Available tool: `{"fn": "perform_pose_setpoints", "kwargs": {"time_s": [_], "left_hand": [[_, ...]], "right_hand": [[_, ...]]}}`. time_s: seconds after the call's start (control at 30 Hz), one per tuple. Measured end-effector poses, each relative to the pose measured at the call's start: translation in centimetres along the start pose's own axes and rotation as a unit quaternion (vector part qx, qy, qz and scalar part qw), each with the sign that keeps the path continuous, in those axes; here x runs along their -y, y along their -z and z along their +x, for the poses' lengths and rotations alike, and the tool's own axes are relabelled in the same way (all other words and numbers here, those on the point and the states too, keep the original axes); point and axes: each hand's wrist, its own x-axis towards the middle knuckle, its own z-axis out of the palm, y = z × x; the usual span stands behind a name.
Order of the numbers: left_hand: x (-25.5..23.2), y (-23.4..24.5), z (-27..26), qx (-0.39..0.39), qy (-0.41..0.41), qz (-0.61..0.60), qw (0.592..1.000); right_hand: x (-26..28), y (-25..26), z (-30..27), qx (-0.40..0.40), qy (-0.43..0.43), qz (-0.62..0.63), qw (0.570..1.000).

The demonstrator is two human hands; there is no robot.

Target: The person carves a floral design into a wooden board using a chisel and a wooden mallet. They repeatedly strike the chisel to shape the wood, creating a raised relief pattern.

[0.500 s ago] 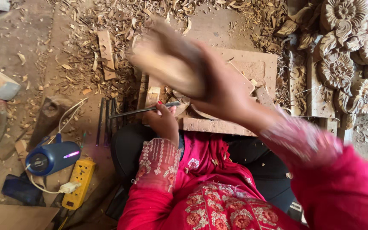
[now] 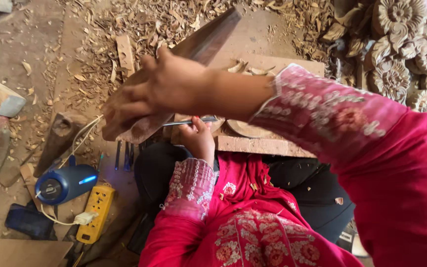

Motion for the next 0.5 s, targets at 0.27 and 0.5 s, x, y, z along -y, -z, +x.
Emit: {"fn": "perform_pose_setpoints", "kwargs": {"time_s": [0.27,0.5], "left_hand": [[0.1,-0.4,-0.5,-0.025,0.001,0.033,0.999],[-1.5,-0.3,-2.0,0.007,-0.241,0.138,0.961]], "right_hand": [[1.8,4.2,1.4,0.147,-0.007,-0.034,0.988],[4.0,2.5,-0.5,0.041,-0.004,-0.064,0.997]]}}
